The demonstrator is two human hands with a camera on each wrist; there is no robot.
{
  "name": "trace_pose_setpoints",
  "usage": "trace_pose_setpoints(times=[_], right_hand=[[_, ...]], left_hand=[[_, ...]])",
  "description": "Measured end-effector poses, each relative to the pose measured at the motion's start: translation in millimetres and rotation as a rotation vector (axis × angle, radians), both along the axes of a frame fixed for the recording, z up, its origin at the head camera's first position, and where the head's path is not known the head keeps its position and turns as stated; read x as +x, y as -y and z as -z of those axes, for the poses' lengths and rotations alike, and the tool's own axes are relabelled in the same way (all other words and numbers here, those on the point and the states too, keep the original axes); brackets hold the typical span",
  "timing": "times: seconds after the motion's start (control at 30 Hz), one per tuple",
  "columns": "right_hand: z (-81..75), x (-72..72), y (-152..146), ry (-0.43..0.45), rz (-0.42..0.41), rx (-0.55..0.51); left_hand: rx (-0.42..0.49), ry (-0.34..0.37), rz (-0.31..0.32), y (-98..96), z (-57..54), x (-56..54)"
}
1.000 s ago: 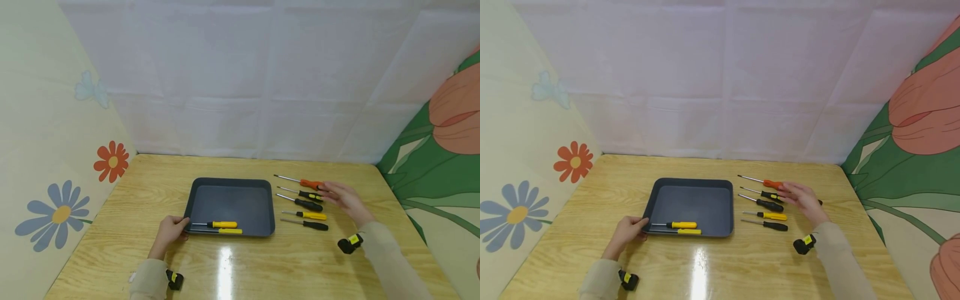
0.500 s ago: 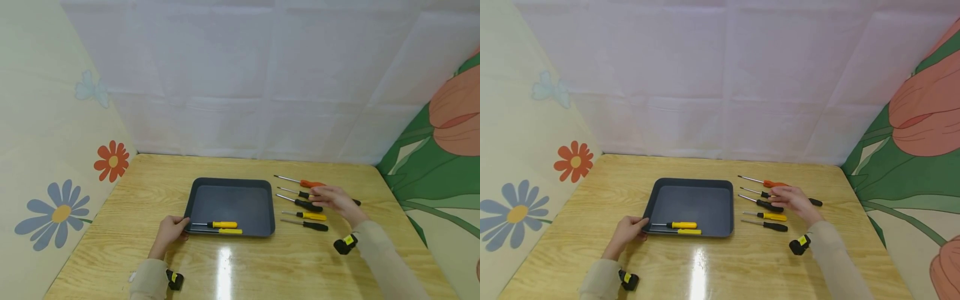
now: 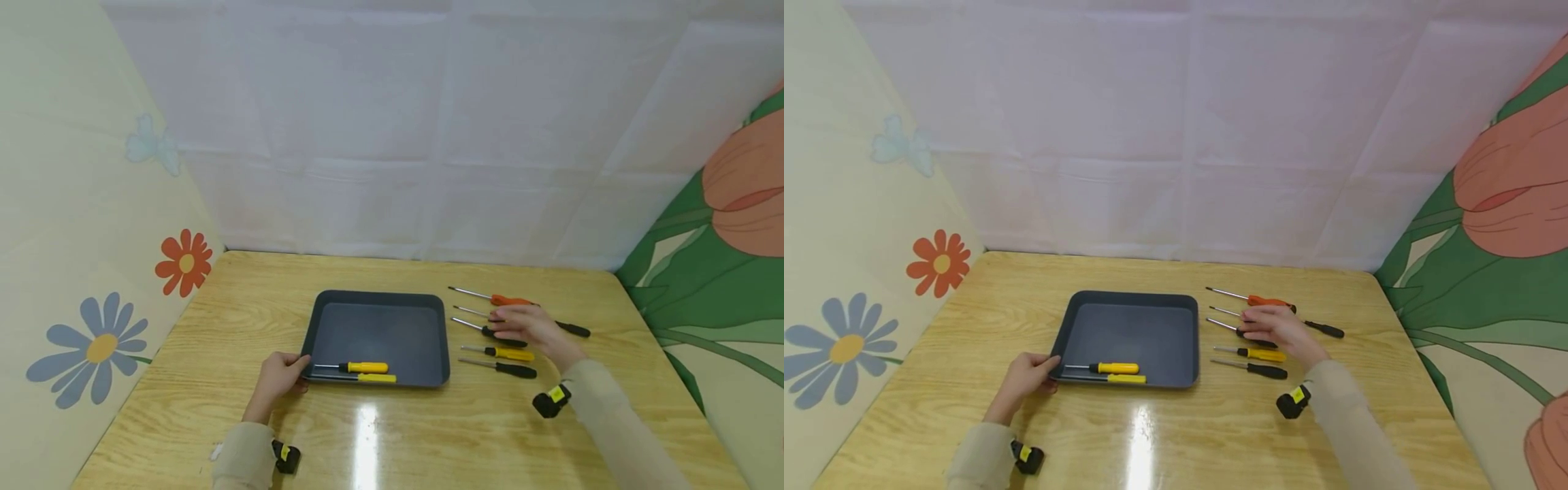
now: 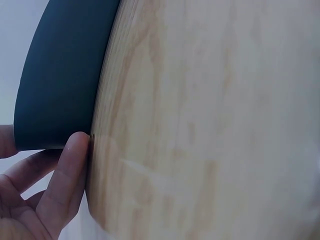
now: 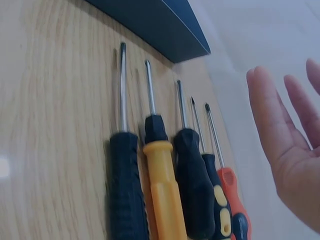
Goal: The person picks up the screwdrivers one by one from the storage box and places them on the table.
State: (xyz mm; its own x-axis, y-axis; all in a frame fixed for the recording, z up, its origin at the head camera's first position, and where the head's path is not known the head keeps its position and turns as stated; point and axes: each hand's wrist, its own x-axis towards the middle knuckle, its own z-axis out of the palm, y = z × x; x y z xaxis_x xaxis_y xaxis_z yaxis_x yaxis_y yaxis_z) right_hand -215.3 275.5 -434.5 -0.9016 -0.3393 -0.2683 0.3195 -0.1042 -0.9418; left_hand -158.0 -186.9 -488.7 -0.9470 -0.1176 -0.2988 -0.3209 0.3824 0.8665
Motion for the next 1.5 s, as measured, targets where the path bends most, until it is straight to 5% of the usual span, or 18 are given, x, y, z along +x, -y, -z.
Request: trace_pose_setpoints(times=[1.0, 1.5], right_hand=[[11.2, 6.0, 48.5, -0.046, -0.152, 0.001], [12.3, 6.4, 70.0, 0.003, -0.130, 0.037]], left_hand=[[-0.004, -0.011, 0.004, 0.0, 0.6, 1.5], [0.000, -0.008, 0.002, -0.3, -0.2, 1.4]])
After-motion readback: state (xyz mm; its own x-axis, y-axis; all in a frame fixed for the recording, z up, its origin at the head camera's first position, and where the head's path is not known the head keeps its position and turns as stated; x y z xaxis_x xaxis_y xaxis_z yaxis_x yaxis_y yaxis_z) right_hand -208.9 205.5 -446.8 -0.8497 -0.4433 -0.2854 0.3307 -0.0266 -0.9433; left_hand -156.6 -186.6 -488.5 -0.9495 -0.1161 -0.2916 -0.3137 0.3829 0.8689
